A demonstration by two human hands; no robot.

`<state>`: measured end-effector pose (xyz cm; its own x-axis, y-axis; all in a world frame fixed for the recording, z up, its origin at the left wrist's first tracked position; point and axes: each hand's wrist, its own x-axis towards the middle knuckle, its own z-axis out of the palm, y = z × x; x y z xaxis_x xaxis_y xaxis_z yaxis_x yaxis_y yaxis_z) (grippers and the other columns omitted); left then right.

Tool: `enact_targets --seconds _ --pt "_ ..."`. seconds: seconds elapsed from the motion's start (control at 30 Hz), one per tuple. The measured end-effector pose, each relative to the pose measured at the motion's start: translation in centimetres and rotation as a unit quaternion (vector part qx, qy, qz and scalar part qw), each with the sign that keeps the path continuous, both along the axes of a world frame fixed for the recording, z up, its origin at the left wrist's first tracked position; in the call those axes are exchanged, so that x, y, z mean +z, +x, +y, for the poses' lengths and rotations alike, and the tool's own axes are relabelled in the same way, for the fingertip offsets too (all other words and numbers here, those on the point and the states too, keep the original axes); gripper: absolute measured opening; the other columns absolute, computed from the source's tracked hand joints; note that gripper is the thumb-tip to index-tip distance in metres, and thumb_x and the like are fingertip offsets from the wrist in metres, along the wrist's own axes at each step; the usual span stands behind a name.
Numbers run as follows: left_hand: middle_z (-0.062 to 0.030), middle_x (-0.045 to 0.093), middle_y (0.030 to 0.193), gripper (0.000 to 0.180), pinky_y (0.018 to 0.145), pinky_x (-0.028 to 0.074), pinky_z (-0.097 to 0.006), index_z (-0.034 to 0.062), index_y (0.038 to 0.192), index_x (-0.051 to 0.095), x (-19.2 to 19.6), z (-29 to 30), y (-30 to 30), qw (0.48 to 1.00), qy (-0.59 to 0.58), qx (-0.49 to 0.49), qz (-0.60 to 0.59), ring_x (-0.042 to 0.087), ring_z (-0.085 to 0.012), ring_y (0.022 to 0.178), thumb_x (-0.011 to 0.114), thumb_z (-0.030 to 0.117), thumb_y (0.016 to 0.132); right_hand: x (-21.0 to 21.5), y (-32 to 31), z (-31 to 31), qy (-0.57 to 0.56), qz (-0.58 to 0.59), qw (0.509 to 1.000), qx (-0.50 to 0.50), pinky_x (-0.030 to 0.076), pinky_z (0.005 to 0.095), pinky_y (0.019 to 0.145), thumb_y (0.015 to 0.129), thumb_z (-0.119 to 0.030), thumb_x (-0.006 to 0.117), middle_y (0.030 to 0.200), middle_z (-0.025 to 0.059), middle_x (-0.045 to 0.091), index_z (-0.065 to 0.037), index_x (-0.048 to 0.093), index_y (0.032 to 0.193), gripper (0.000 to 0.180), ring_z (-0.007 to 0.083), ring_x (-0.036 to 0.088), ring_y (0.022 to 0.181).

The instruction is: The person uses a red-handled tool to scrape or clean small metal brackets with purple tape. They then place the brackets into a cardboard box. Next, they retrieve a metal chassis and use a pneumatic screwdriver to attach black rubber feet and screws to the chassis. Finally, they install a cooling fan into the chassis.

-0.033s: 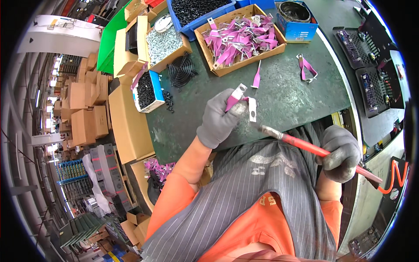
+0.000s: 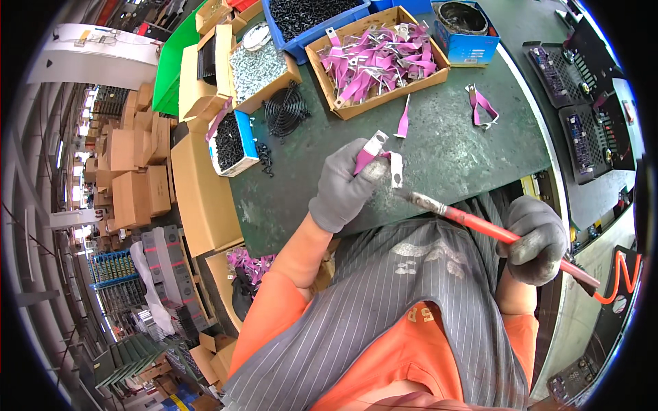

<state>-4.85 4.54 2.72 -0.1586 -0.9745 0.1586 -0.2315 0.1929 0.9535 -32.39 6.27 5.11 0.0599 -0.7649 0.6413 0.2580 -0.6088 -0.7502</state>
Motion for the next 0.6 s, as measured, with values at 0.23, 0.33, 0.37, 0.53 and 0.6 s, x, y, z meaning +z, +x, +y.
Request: enact_targets --seconds 0.23,0.33,0.37,0.53,0.6 --pt "-0.0033 0.058 0.08 0.026 0.069 0.044 -0.026 0.0021 0.095 0.06 -0.6 0.3 0.0 0.998 0.034 0.008 0.043 0.052 -0.0106 0.074 0.062 0.028 0.09 -0.6 -0.9 0.4 0.056 0.009 0.998 -0.016 0.038 0.0333 0.048 0.092 -0.046 0.046 0.05 0.0047 0.053 -0.012 0.053 0.053 0.052 0.021 0.048 0.046" --pt "-0.0038 0.059 0.081 0.025 0.071 0.044 -0.026 0.0018 0.096 0.061 -0.7 0.1 -0.3 0.997 0.039 0.009 0.062 0.052 -0.0107 0.076 0.061 0.026 0.09 -0.5 -0.7 0.6 0.097 -0.03 0.995 -0.011 0.039 0.0333 0.049 0.09 -0.046 0.047 0.051 0.0052 0.053 -0.011 0.054 0.053 0.052 0.0215 0.048 0.046" --pt "-0.0038 0.059 0.081 0.025 0.071 0.044 -0.026 0.0016 0.096 0.061 -0.7 0.0 -0.5 0.998 0.036 0.007 0.06 0.052 -0.0105 0.076 0.061 0.026 0.09 -0.6 -0.6 0.6 0.112 -0.044 0.993 -0.009 0.039 0.0332 0.049 0.09 -0.047 0.048 0.051 0.0054 0.053 -0.011 0.054 0.053 0.052 0.0217 0.048 0.046" --pt "-0.0085 0.061 0.083 0.026 0.073 0.046 -0.032 0.0031 0.098 0.063 -1.3 -1.4 0.1 0.997 -0.031 0.028 -0.066 0.058 -0.0188 0.079 0.061 0.027 0.089 -1.6 -1.3 0.0 0.086 -0.01 0.996 -0.009 0.033 0.0314 0.048 0.093 -0.043 0.044 0.05 0.0035 0.052 -0.012 0.048 0.06 0.045 0.0155 0.043 0.042" --pt "-0.0114 0.063 0.085 0.027 0.075 0.047 -0.035 0.0049 0.099 0.064 -1.4 -3.4 0.6 0.975 -0.096 0.038 -0.198 0.06 -0.0252 0.081 0.061 0.029 0.087 -2.1 -1.4 0.1 0.128 -0.059 0.99 -0.022 0.037 0.0332 0.049 0.092 -0.043 0.044 0.05 0.0067 0.053 -0.009 0.048 0.057 0.049 0.0175 0.047 0.046"
